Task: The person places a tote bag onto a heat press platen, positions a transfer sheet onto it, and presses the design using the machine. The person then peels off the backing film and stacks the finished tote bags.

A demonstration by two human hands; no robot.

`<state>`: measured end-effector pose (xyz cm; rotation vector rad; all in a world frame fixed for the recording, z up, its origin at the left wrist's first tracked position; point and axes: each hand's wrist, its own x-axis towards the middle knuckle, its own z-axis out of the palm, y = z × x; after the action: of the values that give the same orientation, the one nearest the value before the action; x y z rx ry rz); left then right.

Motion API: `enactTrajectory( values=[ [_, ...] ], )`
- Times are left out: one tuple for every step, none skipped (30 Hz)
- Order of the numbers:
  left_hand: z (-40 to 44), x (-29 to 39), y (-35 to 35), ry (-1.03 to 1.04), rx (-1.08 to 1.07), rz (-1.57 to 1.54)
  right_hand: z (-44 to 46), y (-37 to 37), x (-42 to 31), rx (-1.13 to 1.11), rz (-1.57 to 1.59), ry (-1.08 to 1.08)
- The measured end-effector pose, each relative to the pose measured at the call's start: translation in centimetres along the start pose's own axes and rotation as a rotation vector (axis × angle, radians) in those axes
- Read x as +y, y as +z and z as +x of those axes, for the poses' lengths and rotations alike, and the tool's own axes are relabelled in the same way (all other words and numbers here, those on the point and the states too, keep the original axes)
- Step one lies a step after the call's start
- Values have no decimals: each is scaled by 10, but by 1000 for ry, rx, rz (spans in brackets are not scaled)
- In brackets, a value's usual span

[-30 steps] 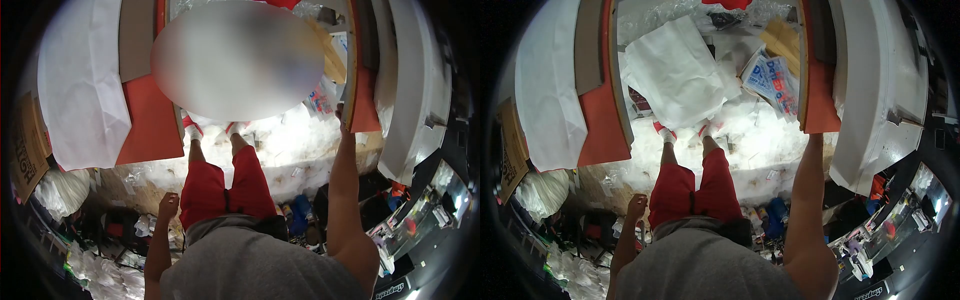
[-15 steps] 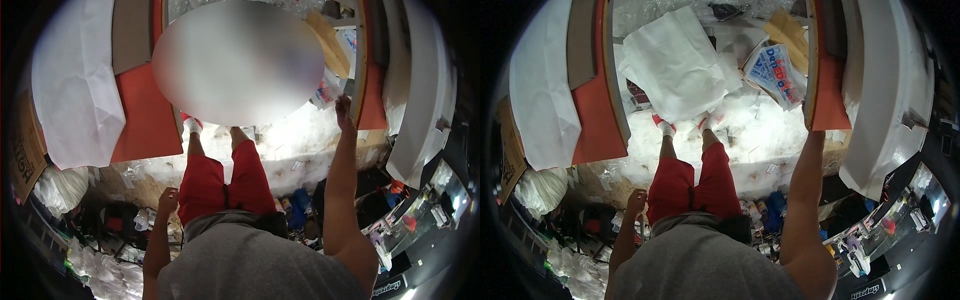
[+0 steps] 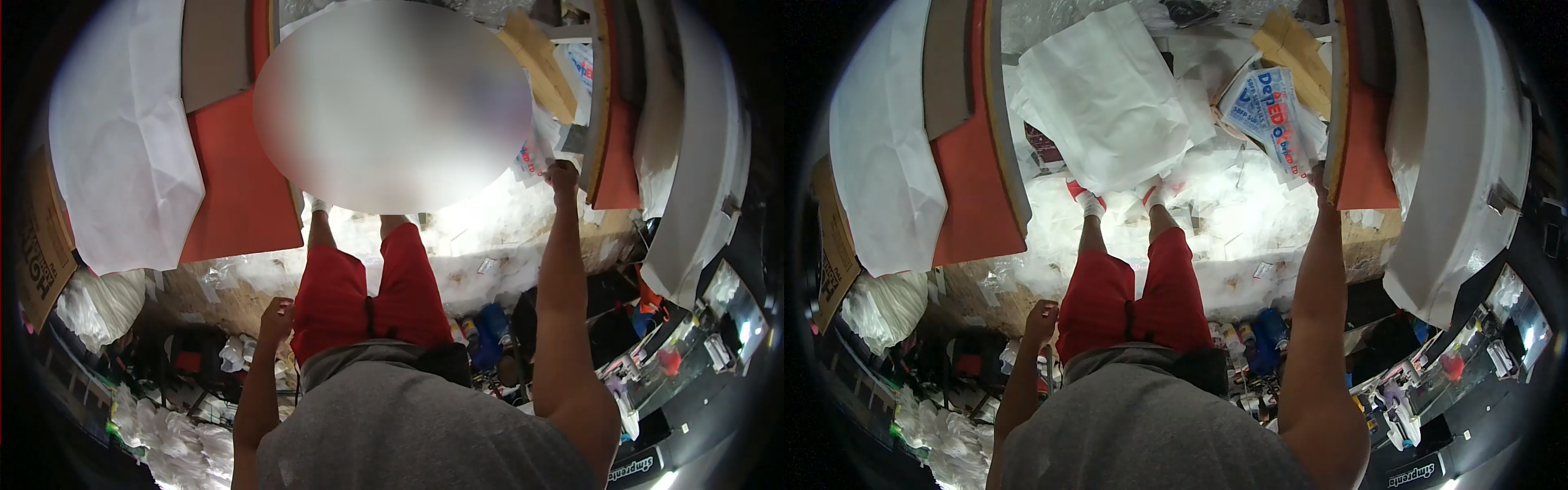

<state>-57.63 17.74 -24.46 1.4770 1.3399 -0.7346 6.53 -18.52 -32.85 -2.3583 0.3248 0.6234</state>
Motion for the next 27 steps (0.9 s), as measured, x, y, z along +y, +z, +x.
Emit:
enactTrajectory(
  values=[
    [-2, 0, -1, -2, 1, 0, 10, -2, 10, -2, 0, 1],
    [-3, 1, -1, 10, 6, -4, 23, -6, 17, -59, 126, -119],
    [-4, 2, -2, 22, 12, -10, 40, -11, 28, -131, 259, -231],
    [-3, -1, -1, 23, 13, -10, 44, -14, 23, -157, 363, -282],
    [-1, -4, -1, 27, 7, -19, 43, -18, 21, -94, 378, -280],
    [0, -7, -1, 32, -2, -27, 39, -22, 16, 18, 359, -274],
    [1, -7, -2, 35, -6, -28, 31, -28, 9, 137, 309, -279],
    [3, -7, -2, 36, -4, -23, 21, -37, 3, 236, 264, -304],
    [4, -6, -2, 36, 2, -18, 9, -46, -5, 330, 205, -326],
    [6, -3, -2, 38, 6, -24, -8, -55, -18, 408, 147, -350],
    [5, 1, -3, 50, 25, -7, -27, -63, -32, 472, 86, -383],
    [3, 8, -3, 63, 38, 12, -50, -73, -47, 512, 4, -417],
    [-3, 25, -4, 106, -8, 36, -75, -82, -64, 545, -89, -454],
    [-8, 46, -5, 148, -40, 61, -104, -88, -82, 551, -193, -491],
    [-2, 44, 4, 365, -54, 91, -133, -90, -98, 532, -302, -524],
    [-5, 58, 7, 649, 18, 175, -163, -87, -115, 473, -421, -557],
    [-8, 73, 11, 925, 132, 270, -198, -80, -128, 403, -534, -646],
    [-38, 145, 1, 747, -70, -20, -224, -76, -128, 238, -710, -681],
    [-50, 173, 6, 1052, 30, 246, -250, -65, -127, -3, -644, -694],
    [-63, 208, 8, 761, -239, -54, -291, -47, -144, -245, -504, -720],
    [-80, 238, 5, 961, -223, 1, -330, -31, -170, -479, -431, -676],
    [-90, 254, 4, 1160, -183, 10, -362, -19, -199, -703, -367, -628],
    [-97, 269, 0, 1253, -194, 51, -386, -9, -226, -754, -320, -645],
    [-107, 277, -13, 1197, -275, 97, -402, -4, -248, -805, -276, -659],
    [-109, 274, -26, 1069, -398, 123, -409, 0, -263, -769, -240, -753],
    [-108, 270, -39, 938, -521, 147, -414, 1, -275, -669, -262, -826],
    [-112, 268, -62, 950, -508, 150, -415, 3, -287, -645, -139, -699]
  ],
)
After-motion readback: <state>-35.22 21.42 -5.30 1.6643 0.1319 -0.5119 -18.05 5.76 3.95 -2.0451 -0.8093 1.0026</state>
